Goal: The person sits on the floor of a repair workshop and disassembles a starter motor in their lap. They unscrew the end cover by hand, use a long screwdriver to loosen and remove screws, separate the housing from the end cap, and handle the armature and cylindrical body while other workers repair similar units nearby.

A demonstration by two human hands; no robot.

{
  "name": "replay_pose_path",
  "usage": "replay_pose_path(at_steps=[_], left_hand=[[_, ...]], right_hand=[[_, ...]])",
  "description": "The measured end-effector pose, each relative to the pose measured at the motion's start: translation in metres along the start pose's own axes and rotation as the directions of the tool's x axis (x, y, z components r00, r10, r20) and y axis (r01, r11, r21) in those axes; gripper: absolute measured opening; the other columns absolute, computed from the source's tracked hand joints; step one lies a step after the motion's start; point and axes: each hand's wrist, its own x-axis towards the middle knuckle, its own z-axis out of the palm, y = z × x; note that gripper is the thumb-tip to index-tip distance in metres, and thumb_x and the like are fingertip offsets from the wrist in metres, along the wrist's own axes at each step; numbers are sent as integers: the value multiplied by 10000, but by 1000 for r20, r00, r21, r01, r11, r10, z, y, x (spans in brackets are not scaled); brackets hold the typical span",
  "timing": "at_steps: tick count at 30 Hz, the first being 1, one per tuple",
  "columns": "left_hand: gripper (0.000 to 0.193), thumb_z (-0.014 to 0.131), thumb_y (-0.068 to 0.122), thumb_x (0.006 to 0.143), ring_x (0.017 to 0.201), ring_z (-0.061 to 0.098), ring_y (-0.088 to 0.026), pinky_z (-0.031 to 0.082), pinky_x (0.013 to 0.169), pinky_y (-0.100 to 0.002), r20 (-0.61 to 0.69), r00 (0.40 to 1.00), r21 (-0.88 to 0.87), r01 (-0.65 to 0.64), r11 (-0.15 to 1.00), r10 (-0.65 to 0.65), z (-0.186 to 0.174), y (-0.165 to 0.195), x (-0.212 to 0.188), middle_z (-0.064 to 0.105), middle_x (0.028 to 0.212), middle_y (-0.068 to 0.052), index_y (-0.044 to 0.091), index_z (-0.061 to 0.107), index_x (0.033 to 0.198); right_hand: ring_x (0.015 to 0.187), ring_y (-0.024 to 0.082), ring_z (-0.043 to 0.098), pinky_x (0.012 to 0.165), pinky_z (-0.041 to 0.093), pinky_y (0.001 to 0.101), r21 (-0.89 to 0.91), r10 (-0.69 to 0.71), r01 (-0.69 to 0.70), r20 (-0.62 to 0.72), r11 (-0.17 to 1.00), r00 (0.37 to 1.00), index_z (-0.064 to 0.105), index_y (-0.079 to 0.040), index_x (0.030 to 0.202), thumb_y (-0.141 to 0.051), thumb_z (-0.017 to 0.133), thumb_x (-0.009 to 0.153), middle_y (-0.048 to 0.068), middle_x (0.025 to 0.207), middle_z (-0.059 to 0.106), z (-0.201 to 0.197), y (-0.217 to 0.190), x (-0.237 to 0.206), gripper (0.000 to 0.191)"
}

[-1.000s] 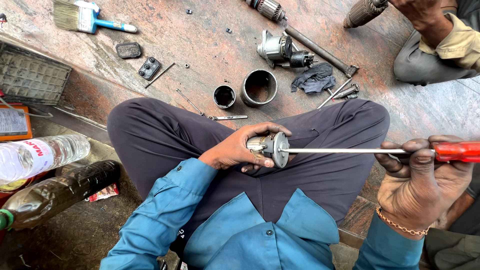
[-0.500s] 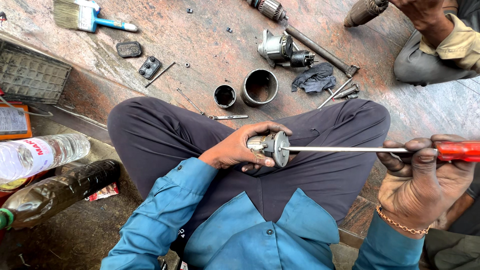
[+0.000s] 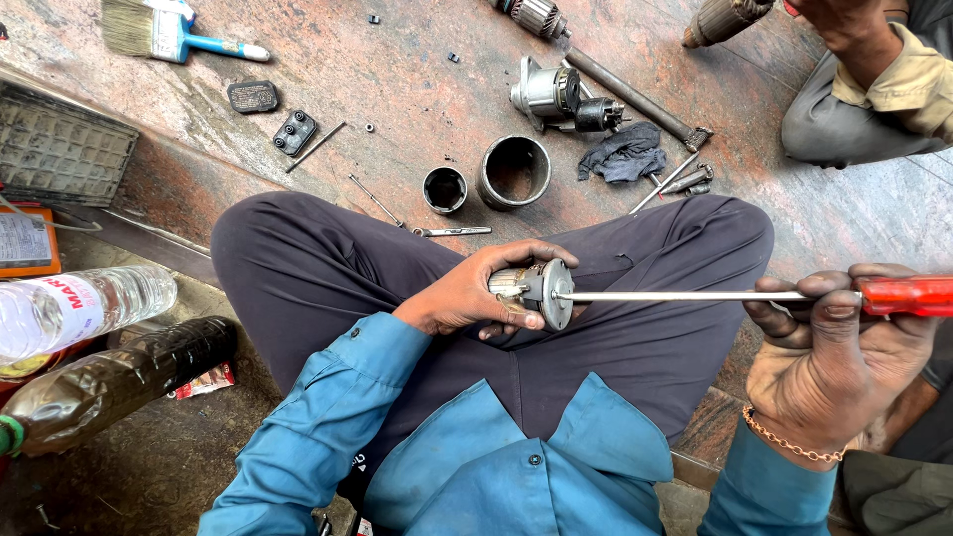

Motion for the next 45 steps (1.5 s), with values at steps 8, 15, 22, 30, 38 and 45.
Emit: replay_pose_path(at_steps=[8,15,22,30,38,45], left_hand=[[760,866,31,756,626,578,-38,453,457,-195,-13,999,2,29,1000,-29,1,2,-2,706,1082,-56,70,562,1452],[756,872,33,767,703,612,-36,476,487,-200,-6,1000,29,-9,1000,9,-1,2,0,693,1115,-45,79,564,1455],[756,866,14,764,647,587,-36,460,463,-196,-8,1000,8,5,1000,-5,0,3,-2,687,1084,-41,75,565,1454],[755,868,23,759,618,584,-42,465,454,-196,-16,1000,17,19,1000,-19,0,3,-2,682,1065,-50,82,568,1450],[759,858,20,757,605,593,-50,456,433,-202,-20,999,11,39,999,-39,1,3,1,696,1029,-57,71,552,1450],[742,844,54,782,609,592,-51,454,439,-195,-38,997,-15,61,998,-62,-1,3,0,713,1012,-55,64,544,1461]], right_hand=[[937,369,746,834,621,450,36,19,-19,-2,999,1000,431,-17,1307,-67,663,1222,164,1000,624,7,2,0,253],[919,358,744,810,656,445,27,8,-8,1,1000,1000,439,-12,1303,-78,654,1221,154,993,621,-2,2,2,239],[914,358,740,823,655,454,53,17,-18,16,998,1000,437,-19,1317,-86,675,1228,152,1007,622,-9,8,3,262],[927,370,748,822,625,453,84,47,-49,20,995,999,440,-13,1320,-71,667,1215,163,1009,640,-5,5,4,257],[1049,310,737,961,629,432,283,274,-270,28,920,961,531,6,1369,-20,697,1078,171,1139,718,22,2,8,336],[1038,319,743,960,640,478,314,261,-286,122,905,958,628,37,1185,-11,684,1100,188,1087,719,33,22,7,112]])
